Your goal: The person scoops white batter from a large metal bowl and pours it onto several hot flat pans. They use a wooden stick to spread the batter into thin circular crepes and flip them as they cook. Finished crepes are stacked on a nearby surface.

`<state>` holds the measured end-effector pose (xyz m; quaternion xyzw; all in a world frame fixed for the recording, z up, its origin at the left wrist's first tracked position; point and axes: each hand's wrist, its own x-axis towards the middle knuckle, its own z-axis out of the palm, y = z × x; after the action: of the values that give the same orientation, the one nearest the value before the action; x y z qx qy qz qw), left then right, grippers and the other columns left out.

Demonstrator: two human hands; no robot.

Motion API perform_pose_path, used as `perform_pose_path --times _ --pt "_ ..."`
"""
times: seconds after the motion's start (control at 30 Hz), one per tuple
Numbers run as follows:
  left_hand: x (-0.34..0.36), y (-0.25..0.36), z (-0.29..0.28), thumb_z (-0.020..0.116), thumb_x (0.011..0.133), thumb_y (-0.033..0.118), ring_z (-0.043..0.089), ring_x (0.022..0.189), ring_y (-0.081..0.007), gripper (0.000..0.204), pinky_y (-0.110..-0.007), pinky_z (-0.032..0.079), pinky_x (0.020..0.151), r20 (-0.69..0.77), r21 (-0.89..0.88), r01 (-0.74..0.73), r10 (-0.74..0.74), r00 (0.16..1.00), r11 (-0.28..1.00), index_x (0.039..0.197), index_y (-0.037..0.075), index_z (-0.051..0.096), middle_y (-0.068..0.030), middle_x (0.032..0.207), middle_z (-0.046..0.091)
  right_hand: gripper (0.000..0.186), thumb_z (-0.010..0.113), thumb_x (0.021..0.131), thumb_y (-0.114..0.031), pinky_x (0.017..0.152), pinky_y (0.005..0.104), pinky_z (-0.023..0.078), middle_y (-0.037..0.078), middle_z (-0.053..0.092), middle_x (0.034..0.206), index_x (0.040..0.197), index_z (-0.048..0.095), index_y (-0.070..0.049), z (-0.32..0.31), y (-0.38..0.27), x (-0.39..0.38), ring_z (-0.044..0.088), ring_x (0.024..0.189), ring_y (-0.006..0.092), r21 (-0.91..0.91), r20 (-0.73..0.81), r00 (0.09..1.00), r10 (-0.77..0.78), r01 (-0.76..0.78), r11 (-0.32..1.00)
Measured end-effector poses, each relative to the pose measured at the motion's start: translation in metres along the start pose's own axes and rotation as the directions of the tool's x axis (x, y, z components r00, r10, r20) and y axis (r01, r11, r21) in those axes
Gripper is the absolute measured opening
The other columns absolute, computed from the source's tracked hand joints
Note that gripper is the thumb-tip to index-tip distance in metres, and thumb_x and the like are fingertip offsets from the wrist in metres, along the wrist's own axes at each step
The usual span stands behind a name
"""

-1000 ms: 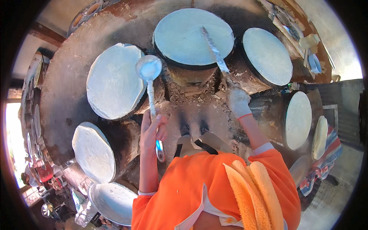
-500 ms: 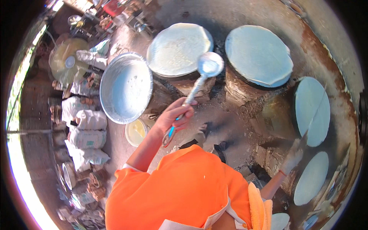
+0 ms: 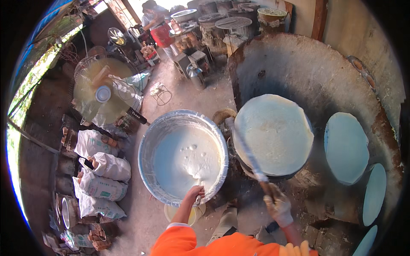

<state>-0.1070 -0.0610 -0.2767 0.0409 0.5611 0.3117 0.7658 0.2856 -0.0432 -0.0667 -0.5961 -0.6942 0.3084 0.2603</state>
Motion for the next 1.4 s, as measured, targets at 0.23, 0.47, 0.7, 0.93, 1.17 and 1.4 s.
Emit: perform_pose_path --times 0.23,0.47,0.7,0.93,1.17,1.4 --pt "-0.054 -0.01 0.032 0.046 0.09 0.018 0.031 0.037 -0.0054 0.022 -0.022 0.027 0.035 -0.096 -0.208 -0.225 0.209 0.973 0.952 0.069 0.01 0.041 0.0057 0.051 0.03 0.051 0.047 0.086 -0.019 0.052 0.0425 0.047 0.013 0.055 0.078 0.134 0.034 -0.028 0.1 -0.039 0.045 0.059 0.064 0.0304 -0.299 0.357 0.891 -0.278 0.392 0.87" --pt "-0.211 0.073 0.062 0.039 0.092 0.009 0.032 0.035 -0.0039 0.017 -0.018 0.028 0.03 0.206 -0.658 -0.084 0.286 0.936 0.748 0.096 -0.007 0.043 -0.0009 0.064 0.038 0.063 0.047 0.08 -0.012 0.043 0.0411 0.046 0.014 0.059 0.085 0.139 0.027 -0.016 0.068 -0.085 0.03 0.061 0.064 0.0223 -0.478 0.352 0.821 -0.449 0.57 0.668" --pt "-0.326 0.171 0.081 0.034 0.095 0.015 0.034 0.037 -0.0039 0.034 -0.018 0.028 0.029 0.363 -0.486 -0.286 0.488 0.794 0.826 0.116 -0.012 0.035 -0.0037 0.067 0.041 0.053 0.046 0.086 -0.021 0.064 0.0403 0.052 0.006 0.059 0.104 0.135 0.031 -0.031 0.026 -0.079 0.062 0.061 0.075 0.0285 -0.132 -0.116 0.805 -0.581 0.568 0.813" --pt "-0.433 0.251 0.133 0.03 0.098 0.02 0.032 0.035 -0.0054 0.043 -0.02 0.029 0.03 0.433 -0.129 -0.664 0.644 0.63 0.736 0.127 -0.011 0.027 -0.0048 0.071 0.042 0.051 0.042 0.088 -0.019 0.068 0.0444 0.051 0.016 0.058 0.105 0.136 0.028 -0.031 -0.034 -0.01 0.048 0.06 0.083 0.0339 -0.583 -0.001 0.999 0.053 -0.044 0.811" --pt "-0.25 0.178 0.084 0.051 0.089 0.032 0.032 0.037 -0.003 0.031 -0.018 0.024 0.033 -0.005 0.193 -0.5 0.51 0.86 0.844 0.103 0.004 0.053 0.005 0.057 0.041 0.048 0.044 0.088 -0.025 0.067 0.0473 0.049 0.018 0.058 0.1 0.133 0.031 -0.035 -0.018 0.051 0.056 0.061 0.082 0.0349 -0.748 -0.103 0.957 0.271 -0.254 0.614" --pt "-0.079 0.038 -0.028 0.048 0.085 0.018 0.034 0.038 -0.0081 0.021 -0.027 0.034 0.037 -0.233 0.223 -0.025 0.079 0.969 0.975 0.067 0.01 0.04 0.0045 0.052 0.035 0.047 0.044 0.089 -0.015 0.08 0.0399 0.047 0.014 0.058 0.112 0.134 0.036 -0.02 -0.023 0.007 0.074 0.058 0.096 0.0307 -0.54 -0.149 0.95 -0.274 0.154 0.828"
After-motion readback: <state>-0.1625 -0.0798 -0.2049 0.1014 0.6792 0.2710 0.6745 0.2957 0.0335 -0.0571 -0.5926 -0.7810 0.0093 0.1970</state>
